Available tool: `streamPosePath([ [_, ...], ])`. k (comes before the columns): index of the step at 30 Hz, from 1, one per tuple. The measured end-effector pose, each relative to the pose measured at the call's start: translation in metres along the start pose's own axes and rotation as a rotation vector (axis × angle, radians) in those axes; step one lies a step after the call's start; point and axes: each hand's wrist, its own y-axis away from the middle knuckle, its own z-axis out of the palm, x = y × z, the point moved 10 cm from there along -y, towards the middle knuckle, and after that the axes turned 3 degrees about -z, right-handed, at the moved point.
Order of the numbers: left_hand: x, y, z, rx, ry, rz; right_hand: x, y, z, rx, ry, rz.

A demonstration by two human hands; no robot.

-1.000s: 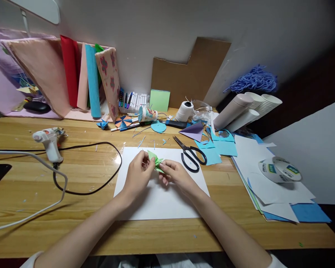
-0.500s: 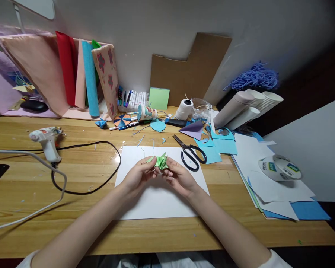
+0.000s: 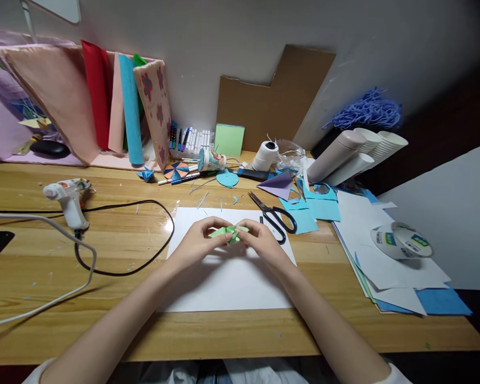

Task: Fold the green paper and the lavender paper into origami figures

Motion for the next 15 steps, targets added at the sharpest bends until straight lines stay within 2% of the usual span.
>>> streamPosePath([
  [3,0.000,0.001,-0.012,0.149,-0.071,0.030,-0.030,0.005,-0.020,0.203,0.239,-0.242],
  [4,-0.001,0.001,-0.015,0.190,-0.092,0.030,-0.039,0.008,-0.022,0.229,0.295,-0.314],
  [6,-0.003,0.002,-0.019,0.239,-0.124,0.022,-0.050,0.012,-0.019,0.203,0.345,-0.400],
  [9,-0.004,0.003,-0.019,0.243,-0.146,0.011,-0.050,0.012,-0.014,0.142,0.305,-0.414],
  [15,-0.005,0.002,-0.015,0.185,-0.129,-0.015,-0.043,0.010,-0.011,0.108,0.288,-0.393],
])
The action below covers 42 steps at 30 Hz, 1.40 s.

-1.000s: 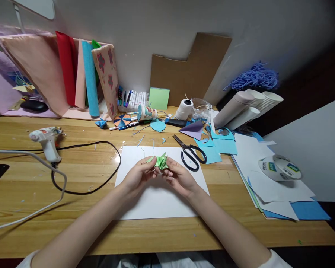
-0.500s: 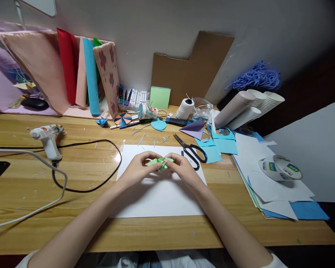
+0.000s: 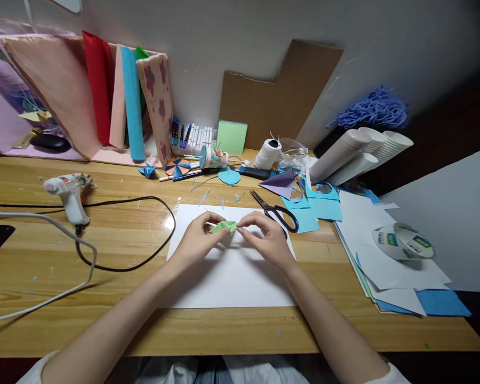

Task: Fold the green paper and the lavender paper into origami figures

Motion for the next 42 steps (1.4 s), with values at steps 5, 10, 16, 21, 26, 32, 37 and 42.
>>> streamPosePath([
  [5,-0.002,0.001,0.006,-0.071,0.071,-0.043,0.003,0.000,0.003,-0.029,-0.085,0.027],
  [10,-0.003,0.002,0.006,-0.050,0.046,-0.038,-0.016,0.000,0.002,-0.034,0.082,-0.094],
  [16,-0.004,0.002,0.003,-0.022,0.029,-0.024,-0.046,0.008,0.000,0.006,0.341,-0.376],
  [21,-0.007,0.002,0.002,0.002,0.046,-0.024,-0.048,0.011,0.005,0.005,0.420,-0.446],
  [26,-0.007,0.004,0.001,0.051,0.069,-0.037,-0.049,0.015,-0.001,0.147,0.408,-0.406],
  [32,0.001,0.010,-0.003,0.150,0.053,0.002,-0.050,0.022,-0.006,0.284,0.383,-0.378],
  [37,0.007,0.015,-0.001,0.180,0.047,0.075,-0.045,0.025,-0.010,0.349,0.340,-0.318],
  [42,0.019,0.024,-0.004,0.272,0.017,0.189,-0.043,0.030,-0.011,0.406,0.281,-0.302],
])
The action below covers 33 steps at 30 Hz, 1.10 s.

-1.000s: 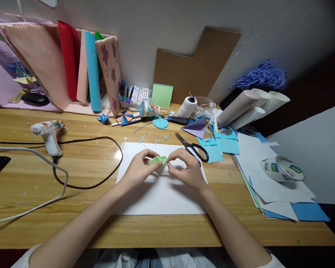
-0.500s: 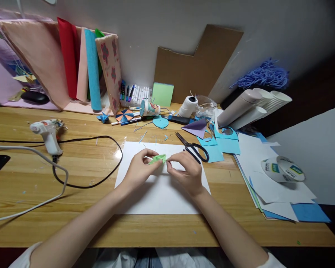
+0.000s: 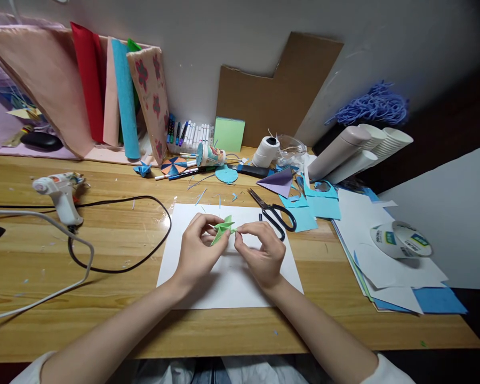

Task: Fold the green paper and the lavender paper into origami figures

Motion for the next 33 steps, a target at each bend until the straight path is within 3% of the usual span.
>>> streamPosePath([
  [12,0.025,0.010,-0.010,0.112,-0.113,0.212,-0.004,-0.001,-0.003,0.018,-0.026,-0.060],
  [19,0.026,0.010,-0.011,0.125,-0.130,0.223,-0.011,-0.004,0.003,-0.074,0.008,-0.133],
  [26,0.027,0.009,-0.012,0.122,-0.125,0.230,-0.010,-0.004,-0.002,-0.036,0.015,-0.145],
  [33,0.017,0.004,-0.010,0.081,-0.093,0.162,-0.005,-0.009,0.006,-0.153,0.031,-0.127],
])
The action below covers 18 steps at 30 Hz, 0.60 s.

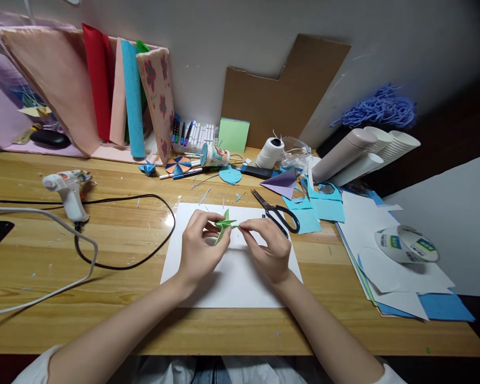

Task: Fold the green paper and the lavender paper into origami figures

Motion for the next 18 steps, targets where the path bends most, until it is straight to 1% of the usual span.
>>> streamPosePath([
  [2,-0.006,-0.002,0.001,-0.012,0.002,-0.046,0.003,-0.002,0.002,-0.024,-0.030,0.030],
  [3,-0.009,-0.002,0.002,-0.020,0.005,-0.072,0.007,-0.002,0.003,-0.039,-0.064,0.069],
  [5,-0.015,-0.003,0.004,-0.035,0.020,-0.119,0.018,-0.001,0.009,-0.077,-0.173,0.189],
  [9,-0.019,-0.004,0.008,-0.073,0.043,-0.169,0.041,0.005,0.026,-0.141,-0.484,0.451],
  [12,-0.022,-0.006,0.014,-0.154,0.077,-0.215,0.053,0.011,0.035,-0.160,-0.677,0.587],
  [15,-0.028,-0.005,0.024,-0.272,0.171,-0.307,0.059,0.015,0.040,-0.169,-0.781,0.642],
  [18,-0.031,-0.003,0.032,-0.357,0.275,-0.382,0.059,0.015,0.041,-0.168,-0.826,0.639],
])
